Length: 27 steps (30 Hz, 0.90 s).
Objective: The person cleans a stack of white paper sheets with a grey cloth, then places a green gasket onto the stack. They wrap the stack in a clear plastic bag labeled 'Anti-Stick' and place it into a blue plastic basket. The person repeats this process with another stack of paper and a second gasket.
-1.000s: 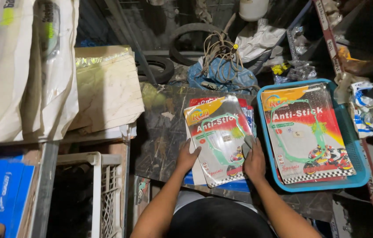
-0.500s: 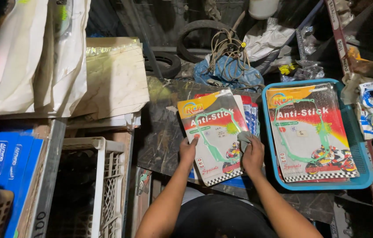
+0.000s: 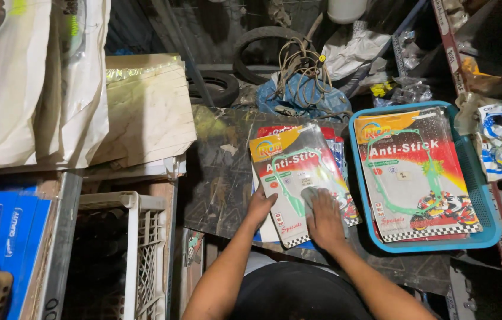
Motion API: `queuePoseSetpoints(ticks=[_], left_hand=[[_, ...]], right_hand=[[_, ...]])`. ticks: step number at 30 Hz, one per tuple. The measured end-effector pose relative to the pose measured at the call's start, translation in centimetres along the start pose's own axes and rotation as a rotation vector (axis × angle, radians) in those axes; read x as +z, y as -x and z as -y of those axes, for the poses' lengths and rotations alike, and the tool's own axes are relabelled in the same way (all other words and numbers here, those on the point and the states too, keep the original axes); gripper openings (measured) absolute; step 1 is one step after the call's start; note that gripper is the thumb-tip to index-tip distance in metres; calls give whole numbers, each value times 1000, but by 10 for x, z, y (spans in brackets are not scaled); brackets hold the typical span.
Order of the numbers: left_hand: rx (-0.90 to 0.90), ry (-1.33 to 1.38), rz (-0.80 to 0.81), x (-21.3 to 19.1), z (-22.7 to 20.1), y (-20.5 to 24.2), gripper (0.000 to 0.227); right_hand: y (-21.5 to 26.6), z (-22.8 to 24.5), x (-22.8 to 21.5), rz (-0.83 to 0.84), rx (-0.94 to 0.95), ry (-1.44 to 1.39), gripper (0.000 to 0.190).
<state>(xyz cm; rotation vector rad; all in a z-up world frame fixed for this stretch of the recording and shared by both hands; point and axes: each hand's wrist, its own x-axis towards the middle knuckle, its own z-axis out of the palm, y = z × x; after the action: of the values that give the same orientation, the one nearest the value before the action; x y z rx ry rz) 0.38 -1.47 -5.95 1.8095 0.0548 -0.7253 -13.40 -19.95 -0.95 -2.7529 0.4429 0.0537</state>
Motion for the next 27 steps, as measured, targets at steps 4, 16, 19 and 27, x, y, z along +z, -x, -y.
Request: queuePoseSetpoints(ticks=[4, 16, 19, 27], left_hand=[[-155, 233, 22, -1, 12, 9, 83], [-206, 8, 245, 10, 78, 6, 33], [-191, -65, 229, 7, 81, -7, 33], [-278, -63, 225, -1, 67, 15, 36]], right_hand=[[-2, -5, -1, 101, -151, 169, 63], [-20, 18, 28, -50, 162, 124, 62], [-11, 49, 22, -28, -123, 43, 55], [-14, 26, -32, 52, -32, 98, 52]])
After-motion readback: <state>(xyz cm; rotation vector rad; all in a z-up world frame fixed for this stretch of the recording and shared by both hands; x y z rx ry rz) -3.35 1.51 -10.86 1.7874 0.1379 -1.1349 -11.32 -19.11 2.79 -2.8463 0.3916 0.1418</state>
